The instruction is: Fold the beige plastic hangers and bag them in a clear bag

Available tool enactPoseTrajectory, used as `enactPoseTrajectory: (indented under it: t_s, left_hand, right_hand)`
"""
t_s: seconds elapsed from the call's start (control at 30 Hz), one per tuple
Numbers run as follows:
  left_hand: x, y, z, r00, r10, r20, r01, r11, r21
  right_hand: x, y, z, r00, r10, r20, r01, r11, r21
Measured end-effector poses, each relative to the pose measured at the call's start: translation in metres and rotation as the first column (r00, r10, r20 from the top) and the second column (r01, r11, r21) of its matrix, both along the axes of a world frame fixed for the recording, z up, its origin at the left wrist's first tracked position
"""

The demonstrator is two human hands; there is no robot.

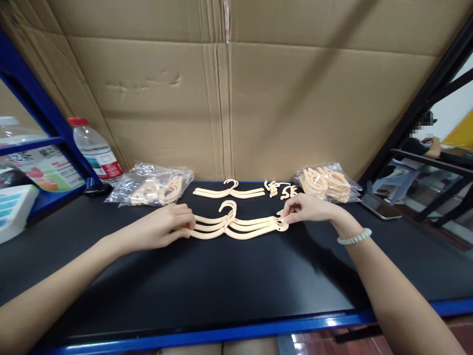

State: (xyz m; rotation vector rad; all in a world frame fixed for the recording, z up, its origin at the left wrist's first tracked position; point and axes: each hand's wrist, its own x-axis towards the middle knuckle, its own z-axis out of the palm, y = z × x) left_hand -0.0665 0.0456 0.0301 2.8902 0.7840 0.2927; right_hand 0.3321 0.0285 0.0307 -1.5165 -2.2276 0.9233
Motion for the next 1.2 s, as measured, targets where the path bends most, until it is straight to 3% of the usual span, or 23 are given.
enactPoseTrajectory:
  t_s: [0.13, 0.33, 0.53, 0.73, 0.87, 0.97, 1.07, 1.2]
  left_hand:
    - [0.002, -0.001, -0.003, 1.0, 0.013, -0.018, -0.013, 0.999, 0.031]
    - [0.004, -0.004, -0.002, 1.0, 0.022, 0.0, -0.022, 0.998, 0.062]
    - [0.015, -0.01, -0.013, 0.993, 0.081, 0.088, -0.093, 0.984, 0.149]
    - [0.022, -0.014, -0.032, 0.991, 0.131, 0.007, -0.131, 0.987, 0.088]
    - [0.023, -0.011, -0.036, 0.991, 0.132, -0.002, -0.131, 0.99, 0.058]
    - [0.024, -0.009, -0.039, 0.992, 0.125, 0.02, -0.126, 0.99, 0.066]
    - [0.023, -0.007, -0.042, 0.991, 0.13, 0.04, -0.133, 0.987, 0.085]
    - [0.023, -0.006, -0.044, 0.991, 0.111, 0.069, -0.12, 0.982, 0.144]
  right_hand:
    - [0.001, 0.001, -0.003, 0.996, -0.017, 0.092, 0.011, 0.998, 0.062]
    - [-0.001, 0.005, -0.003, 0.996, -0.08, 0.05, 0.07, 0.983, 0.17]
    - [-0.036, -0.011, -0.015, 0.99, -0.139, 0.031, 0.11, 0.888, 0.447]
    - [-0.091, -0.047, -0.044, 0.95, -0.051, 0.307, -0.093, 0.895, 0.436]
    - [-0.095, -0.048, -0.049, 0.909, -0.086, 0.408, -0.094, 0.912, 0.4]
    - [-0.09, -0.042, -0.048, 0.915, -0.069, 0.398, -0.103, 0.913, 0.394]
    - [-0.084, -0.033, -0.045, 0.947, -0.085, 0.309, -0.103, 0.832, 0.545]
    - [-0.066, -0.018, -0.04, 0.986, -0.134, 0.103, -0.008, 0.573, 0.819]
